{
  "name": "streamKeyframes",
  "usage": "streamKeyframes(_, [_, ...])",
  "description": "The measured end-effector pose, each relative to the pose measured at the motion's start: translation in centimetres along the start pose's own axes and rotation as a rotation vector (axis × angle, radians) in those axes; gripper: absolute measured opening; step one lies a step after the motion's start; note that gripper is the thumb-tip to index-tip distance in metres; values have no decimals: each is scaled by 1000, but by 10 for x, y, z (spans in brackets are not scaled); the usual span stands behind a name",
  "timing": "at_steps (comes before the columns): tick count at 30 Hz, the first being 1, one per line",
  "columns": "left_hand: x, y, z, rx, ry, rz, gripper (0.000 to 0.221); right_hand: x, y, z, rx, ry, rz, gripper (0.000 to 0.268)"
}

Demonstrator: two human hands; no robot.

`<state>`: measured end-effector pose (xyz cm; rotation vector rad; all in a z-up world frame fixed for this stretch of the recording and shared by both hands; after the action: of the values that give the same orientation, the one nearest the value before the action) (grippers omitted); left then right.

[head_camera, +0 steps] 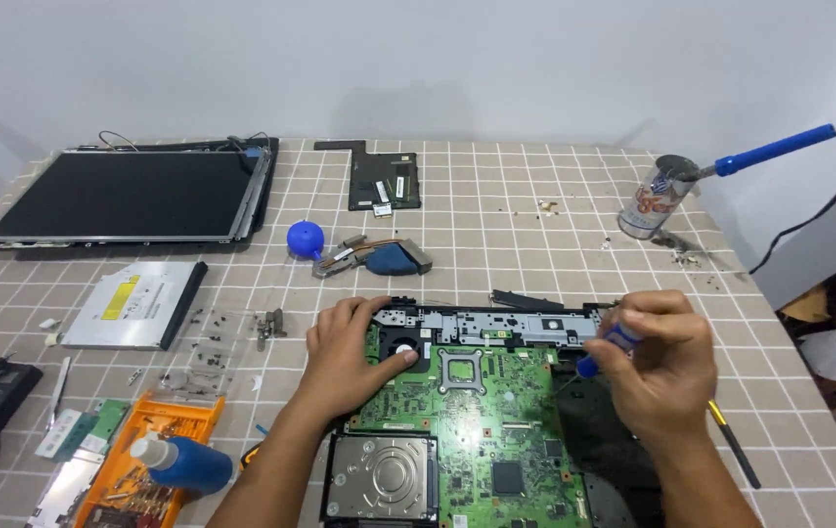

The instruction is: Disassembling the internal components and base of a laptop using a screwdriver and prying tools.

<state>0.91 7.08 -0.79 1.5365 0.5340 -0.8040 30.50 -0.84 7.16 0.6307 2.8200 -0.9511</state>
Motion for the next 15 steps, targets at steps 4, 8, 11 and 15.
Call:
streamKeyframes(4, [-3, 1, 1, 15, 21, 29, 70, 13, -6, -3, -92, -79, 16, 40])
streamKeyframes(8, [-10, 8, 7, 60, 47, 169, 64, 17, -15, -8, -52, -24, 15, 27])
streamKeyframes(11, [-5, -1, 1, 75, 76, 167, 55, 9, -5, -4, -75, 38, 110, 34])
streamKeyframes(15, [-5, -6, -3, 97, 119, 163, 48, -19, 22, 5, -108, 171, 191, 36])
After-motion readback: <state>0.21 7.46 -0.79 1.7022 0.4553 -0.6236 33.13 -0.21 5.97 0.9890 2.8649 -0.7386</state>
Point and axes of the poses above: each hand's wrist, its own z-axis away from the middle knuckle, its own x-axis out of the palm, y = z × x, the point moved 7 cm from there along -z, towards the middle knuckle, and after that the axes turned 6 degrees about z, right-handed, at the moved point
